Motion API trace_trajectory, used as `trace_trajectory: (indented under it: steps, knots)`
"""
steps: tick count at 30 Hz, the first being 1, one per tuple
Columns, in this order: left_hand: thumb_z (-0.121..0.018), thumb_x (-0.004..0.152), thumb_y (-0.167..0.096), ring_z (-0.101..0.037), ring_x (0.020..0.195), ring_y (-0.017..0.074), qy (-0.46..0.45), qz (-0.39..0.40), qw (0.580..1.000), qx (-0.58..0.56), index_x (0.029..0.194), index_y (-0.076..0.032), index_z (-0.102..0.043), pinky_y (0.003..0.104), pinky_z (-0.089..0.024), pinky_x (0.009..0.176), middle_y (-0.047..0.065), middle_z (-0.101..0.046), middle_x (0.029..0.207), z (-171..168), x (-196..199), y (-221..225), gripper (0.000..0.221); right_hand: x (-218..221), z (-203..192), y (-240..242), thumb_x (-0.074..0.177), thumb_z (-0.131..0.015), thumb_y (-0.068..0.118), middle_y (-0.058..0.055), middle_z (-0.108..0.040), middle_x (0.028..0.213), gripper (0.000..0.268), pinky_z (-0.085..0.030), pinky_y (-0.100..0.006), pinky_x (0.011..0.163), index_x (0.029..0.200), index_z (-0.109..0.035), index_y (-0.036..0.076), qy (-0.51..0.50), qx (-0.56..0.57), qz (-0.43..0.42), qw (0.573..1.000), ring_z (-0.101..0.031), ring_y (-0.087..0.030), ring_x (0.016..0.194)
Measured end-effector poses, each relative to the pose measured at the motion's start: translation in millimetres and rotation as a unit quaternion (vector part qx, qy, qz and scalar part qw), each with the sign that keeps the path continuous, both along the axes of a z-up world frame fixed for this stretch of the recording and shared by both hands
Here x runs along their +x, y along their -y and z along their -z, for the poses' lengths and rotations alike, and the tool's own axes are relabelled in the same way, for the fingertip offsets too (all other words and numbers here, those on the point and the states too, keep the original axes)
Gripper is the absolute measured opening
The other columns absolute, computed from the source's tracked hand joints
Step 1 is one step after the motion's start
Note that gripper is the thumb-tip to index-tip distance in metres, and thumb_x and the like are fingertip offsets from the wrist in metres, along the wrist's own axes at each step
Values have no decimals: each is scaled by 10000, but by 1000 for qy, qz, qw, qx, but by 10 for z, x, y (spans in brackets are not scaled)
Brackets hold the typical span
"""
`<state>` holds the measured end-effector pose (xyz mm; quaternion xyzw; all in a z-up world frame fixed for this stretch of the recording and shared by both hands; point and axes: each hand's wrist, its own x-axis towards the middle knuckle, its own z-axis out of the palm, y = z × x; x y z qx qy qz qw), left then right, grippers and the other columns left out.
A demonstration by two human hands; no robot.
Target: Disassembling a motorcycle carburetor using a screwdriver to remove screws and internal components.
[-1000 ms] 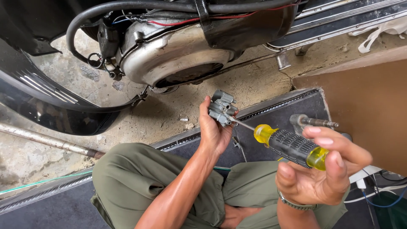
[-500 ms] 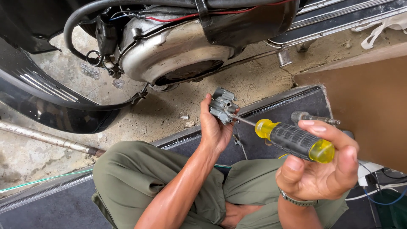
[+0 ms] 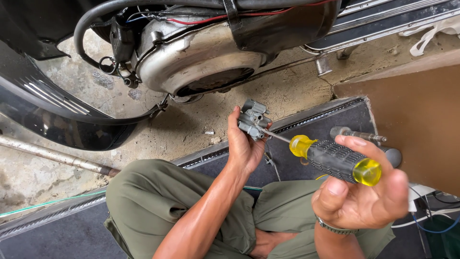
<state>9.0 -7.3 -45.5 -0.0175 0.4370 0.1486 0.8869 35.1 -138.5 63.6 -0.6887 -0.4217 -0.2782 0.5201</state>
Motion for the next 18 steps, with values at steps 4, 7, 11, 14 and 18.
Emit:
trace_trajectory:
  steps: [4, 7, 11, 14, 18]
  knots:
    - [-569, 945, -461, -642, 666, 241, -3, -1, 1000, -4, 1036, -90, -619, 366, -547, 699, 94, -666, 838, -22, -6, -1, 385, 36, -78, -7, 936, -573, 236, -417, -491, 1177, 661, -560, -597, 876, 1560, -362, 180, -5, -13, -25, 1000, -586, -489, 943]
    - [-569, 956, -452, -646, 667, 243, 0, -7, 1000, -8, 1055, -84, -619, 364, -559, 683, 100, -665, 842, -37, -2, -3, 384, 28, -131, 6, 967, -634, 209, -276, -446, 1198, 616, -566, -545, 861, 1505, -335, 189, 2, -66, 6, 998, -586, -437, 895]
    - [-585, 956, -435, -643, 684, 227, 0, -12, 1000, -10, 1059, -83, -615, 382, -574, 735, 96, -669, 859, -36, -3, 17, 368, -3, -64, -58, 981, -529, 159, -393, -534, 1152, 607, -563, -590, 860, 1540, -291, 139, -36, -31, 8, 999, -645, -500, 854]
    - [-582, 956, -440, -642, 679, 225, 4, -7, 1000, -13, 1057, -73, -618, 377, -575, 742, 103, -669, 856, -34, -14, 25, 382, -28, -44, -83, 1000, -530, 255, -385, -587, 1114, 533, -584, -552, 872, 1434, -309, 38, -78, -22, 10, 997, -681, -487, 886]
    - [-583, 952, -455, -637, 697, 221, 11, 9, 1000, -11, 1068, -54, -604, 376, -573, 750, 110, -657, 868, -38, -16, 40, 418, 21, 8, -88, 964, -631, 199, -376, -611, 1164, 546, -633, -560, 967, 1356, -370, -78, -130, -38, -57, 989, -703, -500, 1050]
